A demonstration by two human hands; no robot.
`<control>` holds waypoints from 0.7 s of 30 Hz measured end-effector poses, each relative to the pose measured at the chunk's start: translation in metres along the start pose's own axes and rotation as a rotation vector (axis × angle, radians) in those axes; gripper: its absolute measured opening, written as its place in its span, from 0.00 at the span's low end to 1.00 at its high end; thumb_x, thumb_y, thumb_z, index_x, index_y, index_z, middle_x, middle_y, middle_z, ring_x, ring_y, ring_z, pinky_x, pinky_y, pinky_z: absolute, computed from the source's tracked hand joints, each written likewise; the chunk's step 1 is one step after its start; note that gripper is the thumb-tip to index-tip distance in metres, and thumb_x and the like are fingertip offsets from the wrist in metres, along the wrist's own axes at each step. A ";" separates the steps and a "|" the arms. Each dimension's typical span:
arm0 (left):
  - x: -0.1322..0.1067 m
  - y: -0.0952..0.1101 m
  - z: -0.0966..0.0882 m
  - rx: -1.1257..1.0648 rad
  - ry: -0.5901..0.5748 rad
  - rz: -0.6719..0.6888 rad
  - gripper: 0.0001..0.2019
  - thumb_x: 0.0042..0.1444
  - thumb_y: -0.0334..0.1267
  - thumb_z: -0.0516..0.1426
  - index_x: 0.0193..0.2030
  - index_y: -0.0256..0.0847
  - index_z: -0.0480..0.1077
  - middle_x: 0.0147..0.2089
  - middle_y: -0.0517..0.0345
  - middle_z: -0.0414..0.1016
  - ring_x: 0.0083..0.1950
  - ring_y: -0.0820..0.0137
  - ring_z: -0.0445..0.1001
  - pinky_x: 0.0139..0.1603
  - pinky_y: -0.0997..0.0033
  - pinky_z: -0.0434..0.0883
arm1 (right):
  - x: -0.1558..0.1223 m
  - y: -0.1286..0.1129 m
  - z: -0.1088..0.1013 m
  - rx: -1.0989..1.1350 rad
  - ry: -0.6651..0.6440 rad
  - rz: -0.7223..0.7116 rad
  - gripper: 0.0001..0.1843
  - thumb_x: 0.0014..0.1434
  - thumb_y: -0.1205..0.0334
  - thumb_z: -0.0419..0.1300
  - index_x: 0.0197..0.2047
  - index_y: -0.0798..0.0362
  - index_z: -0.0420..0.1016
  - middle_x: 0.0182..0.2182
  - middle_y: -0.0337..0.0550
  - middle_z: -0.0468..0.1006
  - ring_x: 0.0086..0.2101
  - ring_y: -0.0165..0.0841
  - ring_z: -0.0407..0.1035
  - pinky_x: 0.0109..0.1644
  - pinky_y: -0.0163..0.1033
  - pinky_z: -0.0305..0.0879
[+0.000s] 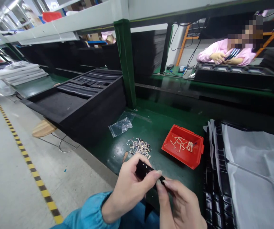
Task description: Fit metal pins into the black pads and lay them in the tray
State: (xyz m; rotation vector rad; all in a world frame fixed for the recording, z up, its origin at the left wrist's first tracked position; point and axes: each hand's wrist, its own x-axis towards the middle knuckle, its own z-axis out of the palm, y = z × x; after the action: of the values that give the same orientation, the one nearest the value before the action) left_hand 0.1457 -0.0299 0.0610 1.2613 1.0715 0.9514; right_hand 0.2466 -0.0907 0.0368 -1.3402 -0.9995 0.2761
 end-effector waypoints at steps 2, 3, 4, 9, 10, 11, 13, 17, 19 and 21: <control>-0.001 -0.001 0.002 0.049 0.021 0.032 0.15 0.64 0.48 0.64 0.37 0.41 0.67 0.25 0.68 0.66 0.17 0.80 0.61 0.15 0.80 0.60 | 0.005 0.005 -0.003 -0.088 -0.074 -0.188 0.10 0.65 0.73 0.64 0.46 0.49 0.80 0.35 0.40 0.86 0.32 0.33 0.83 0.37 0.34 0.81; -0.002 -0.001 0.002 0.082 0.011 0.051 0.14 0.67 0.48 0.62 0.38 0.41 0.67 0.23 0.69 0.65 0.16 0.80 0.60 0.16 0.80 0.59 | 0.008 0.008 -0.004 -0.123 -0.104 -0.264 0.12 0.66 0.74 0.62 0.48 0.49 0.80 0.34 0.40 0.86 0.31 0.33 0.82 0.36 0.34 0.81; -0.004 0.000 0.001 0.123 -0.008 0.078 0.12 0.70 0.47 0.59 0.39 0.41 0.68 0.22 0.70 0.63 0.16 0.80 0.60 0.16 0.79 0.59 | 0.011 0.010 -0.006 -0.151 -0.119 -0.319 0.15 0.66 0.76 0.61 0.50 0.49 0.80 0.34 0.40 0.86 0.31 0.33 0.82 0.35 0.34 0.80; -0.012 0.003 -0.008 0.414 -0.106 0.531 0.09 0.74 0.37 0.52 0.42 0.41 0.72 0.28 0.60 0.76 0.27 0.73 0.76 0.28 0.77 0.69 | 0.026 0.020 -0.022 -0.068 -0.140 -0.422 0.12 0.64 0.78 0.62 0.45 0.52 0.78 0.33 0.41 0.83 0.31 0.32 0.82 0.34 0.33 0.79; -0.014 0.005 -0.009 0.464 -0.126 0.666 0.09 0.73 0.35 0.53 0.42 0.42 0.73 0.30 0.58 0.79 0.29 0.71 0.78 0.30 0.75 0.71 | 0.028 0.022 -0.026 -0.032 -0.193 -0.430 0.10 0.64 0.76 0.61 0.43 0.52 0.77 0.35 0.43 0.83 0.33 0.33 0.82 0.35 0.33 0.80; -0.016 0.007 -0.009 0.516 -0.135 0.771 0.09 0.72 0.32 0.54 0.41 0.42 0.74 0.30 0.57 0.81 0.30 0.70 0.79 0.31 0.74 0.72 | 0.030 0.023 -0.029 -0.001 -0.250 -0.435 0.08 0.65 0.75 0.61 0.41 0.52 0.75 0.36 0.45 0.82 0.34 0.33 0.82 0.34 0.33 0.80; -0.023 0.012 -0.008 0.604 -0.108 0.854 0.10 0.70 0.28 0.54 0.41 0.43 0.75 0.29 0.56 0.83 0.26 0.70 0.79 0.29 0.72 0.72 | 0.031 0.025 -0.033 0.068 -0.316 -0.455 0.07 0.68 0.70 0.60 0.37 0.51 0.73 0.37 0.45 0.80 0.34 0.32 0.81 0.34 0.34 0.80; -0.039 0.023 -0.006 0.637 0.027 0.775 0.07 0.67 0.32 0.60 0.50 0.45 0.76 0.34 0.52 0.86 0.27 0.65 0.82 0.29 0.67 0.77 | 0.020 0.025 -0.023 0.166 -0.097 -0.466 0.11 0.71 0.61 0.60 0.35 0.52 0.73 0.36 0.44 0.78 0.36 0.34 0.79 0.35 0.40 0.80; -0.043 0.028 -0.007 0.606 0.015 0.767 0.09 0.67 0.35 0.61 0.52 0.48 0.76 0.35 0.52 0.87 0.28 0.64 0.83 0.30 0.66 0.79 | 0.015 0.026 -0.019 0.170 0.065 -0.486 0.08 0.69 0.58 0.63 0.39 0.52 0.75 0.39 0.45 0.78 0.36 0.35 0.78 0.33 0.41 0.80; -0.045 0.031 -0.009 0.581 -0.034 0.762 0.07 0.67 0.36 0.61 0.50 0.49 0.76 0.35 0.52 0.87 0.27 0.63 0.83 0.29 0.66 0.80 | 0.015 0.027 -0.021 0.137 0.116 -0.561 0.07 0.67 0.57 0.65 0.42 0.51 0.76 0.38 0.44 0.80 0.35 0.35 0.79 0.32 0.42 0.80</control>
State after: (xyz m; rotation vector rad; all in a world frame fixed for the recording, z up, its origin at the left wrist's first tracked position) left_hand 0.1263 -0.0683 0.0955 2.2520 0.8655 1.2059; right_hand 0.2805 -0.0875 0.0209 -0.8962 -1.1896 -0.1553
